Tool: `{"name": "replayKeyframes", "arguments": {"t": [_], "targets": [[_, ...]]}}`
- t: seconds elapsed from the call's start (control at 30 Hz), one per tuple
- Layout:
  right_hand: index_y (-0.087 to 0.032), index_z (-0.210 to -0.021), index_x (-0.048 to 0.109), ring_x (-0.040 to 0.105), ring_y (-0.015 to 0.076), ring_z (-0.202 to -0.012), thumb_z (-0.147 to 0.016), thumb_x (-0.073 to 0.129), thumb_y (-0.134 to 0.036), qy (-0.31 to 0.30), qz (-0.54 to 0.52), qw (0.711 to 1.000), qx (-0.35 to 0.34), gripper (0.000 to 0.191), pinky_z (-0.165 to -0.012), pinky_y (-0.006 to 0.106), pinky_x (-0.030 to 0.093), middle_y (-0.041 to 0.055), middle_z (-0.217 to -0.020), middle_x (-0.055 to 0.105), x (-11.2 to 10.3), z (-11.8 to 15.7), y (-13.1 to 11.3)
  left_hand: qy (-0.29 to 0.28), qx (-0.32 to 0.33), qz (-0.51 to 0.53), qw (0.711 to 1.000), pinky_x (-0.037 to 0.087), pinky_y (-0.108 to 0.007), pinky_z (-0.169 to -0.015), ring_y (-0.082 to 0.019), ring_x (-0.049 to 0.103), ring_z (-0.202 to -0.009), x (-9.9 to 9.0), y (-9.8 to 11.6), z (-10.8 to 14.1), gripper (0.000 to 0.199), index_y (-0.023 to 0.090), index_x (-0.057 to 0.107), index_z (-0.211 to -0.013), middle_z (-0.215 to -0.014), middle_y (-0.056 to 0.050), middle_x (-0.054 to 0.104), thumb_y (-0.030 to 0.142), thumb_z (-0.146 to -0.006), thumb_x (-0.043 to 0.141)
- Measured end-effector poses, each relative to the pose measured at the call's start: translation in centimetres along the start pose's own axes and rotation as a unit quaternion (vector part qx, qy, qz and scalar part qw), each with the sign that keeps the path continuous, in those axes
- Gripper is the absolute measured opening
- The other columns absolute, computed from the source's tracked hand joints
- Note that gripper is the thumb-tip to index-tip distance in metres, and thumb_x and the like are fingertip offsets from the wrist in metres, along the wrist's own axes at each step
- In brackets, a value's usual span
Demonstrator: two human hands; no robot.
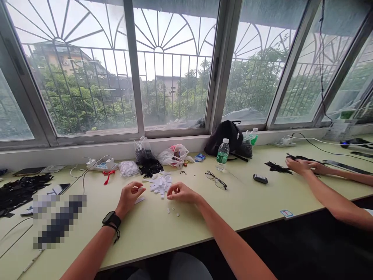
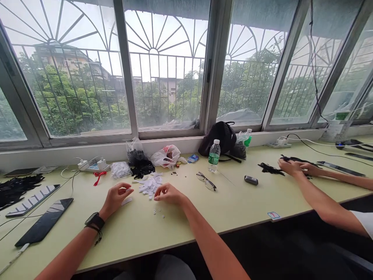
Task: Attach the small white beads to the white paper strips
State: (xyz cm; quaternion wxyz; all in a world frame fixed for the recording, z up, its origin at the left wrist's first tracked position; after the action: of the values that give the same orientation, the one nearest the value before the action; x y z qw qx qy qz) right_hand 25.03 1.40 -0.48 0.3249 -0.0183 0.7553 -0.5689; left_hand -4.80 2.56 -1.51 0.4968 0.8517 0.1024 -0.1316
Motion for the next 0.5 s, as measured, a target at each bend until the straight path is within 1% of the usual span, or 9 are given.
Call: {"name": "replayKeyframes", "arguments": {"t": [0.1,0.17,0.23,0.3,0.4,0.5], "targets": [[-0.023,-0.089,0.083,0.055,0.0169,-0.079,-0.071,0.088,-0.047,-0.052,0.043,0.997,-0.024,0.03,-0.067,0.025,0.042,0.0022,-0.09,0.07,0.6,0.4,-1.0,-0.002,-0.011,-0.012,1.0,0.054,-0.026,-0.055,-0.019,0.071,-0.064,0.1,0.1,0.1,0.036,0.018,0.073,-0.093,-0.076,-0.004,0.073,0.052,-0.084,0.075],[-0.025,-0.09,0.083,0.059,0.0203,-0.092,-0.068,0.09,-0.048,-0.075,0.059,0.994,-0.044,0.033,-0.075,0.026,0.045,0.003,-0.096,0.07,0.9,0.5,-1.4,0.003,-0.001,-0.032,0.999,0.05,-0.024,-0.053,-0.018,0.068,-0.062,0.0,0.3,0.1,0.034,0.018,0.073,-0.093,-0.071,-0.002,0.071,0.052,-0.085,0.074],[-0.026,-0.091,0.084,0.059,0.0229,-0.102,-0.065,0.092,-0.05,-0.093,0.073,0.991,-0.058,0.036,-0.082,0.028,0.047,0.0034,-0.099,0.07,1.2,0.5,-1.6,0.009,0.013,-0.043,0.999,0.045,-0.022,-0.051,-0.015,0.063,-0.057,0.0,0.7,0.0,0.033,0.019,0.073,-0.093,-0.064,0.0,0.066,0.051,-0.086,0.074],[-0.027,-0.091,0.084,0.059,0.024,-0.108,-0.063,0.093,-0.051,-0.107,0.081,0.989,-0.065,0.038,-0.087,0.029,0.046,0.0034,-0.1,0.07,1.4,0.5,-1.5,0.013,0.021,-0.031,0.999,0.041,-0.021,-0.048,-0.013,0.056,-0.051,0.2,1.2,0.1,0.033,0.019,0.072,-0.099,-0.059,0.003,0.061,0.051,-0.086,0.073],[-0.027,-0.088,0.085,0.06,0.0242,-0.11,-0.064,0.093,-0.05,-0.113,0.068,0.989,-0.072,0.035,-0.09,0.029,0.046,0.0035,-0.1,0.07,1.5,0.6,-1.4,0.018,0.017,0.009,1.0,0.038,-0.019,-0.046,-0.011,0.051,-0.049,0.8,1.9,0.3,0.036,0.021,0.068,-0.109,-0.059,0.006,0.057,0.049,-0.087,0.073],[-0.025,-0.087,0.085,0.062,0.0232,-0.101,-0.066,0.092,-0.05,-0.112,0.046,0.99,-0.077,0.033,-0.084,0.029,0.048,0.004,-0.094,0.07,1.4,0.6,-1.5,0.01,-0.007,0.05,0.999,0.041,-0.019,-0.045,-0.01,0.053,-0.048,1.7,2.4,0.7,0.034,0.02,0.067,-0.102,-0.065,0.004,0.062,0.051,-0.088,0.072]]}}
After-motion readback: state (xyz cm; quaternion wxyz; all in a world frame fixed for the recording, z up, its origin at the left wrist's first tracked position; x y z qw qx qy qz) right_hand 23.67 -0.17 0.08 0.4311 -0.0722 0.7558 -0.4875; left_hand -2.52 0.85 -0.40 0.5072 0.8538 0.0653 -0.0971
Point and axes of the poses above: each hand's wrist, its own z-axis away from the middle knuckle, its own x-axis out of the palm, y = z × x, the point moved 2 cm from there along -z, towards the middle knuckle
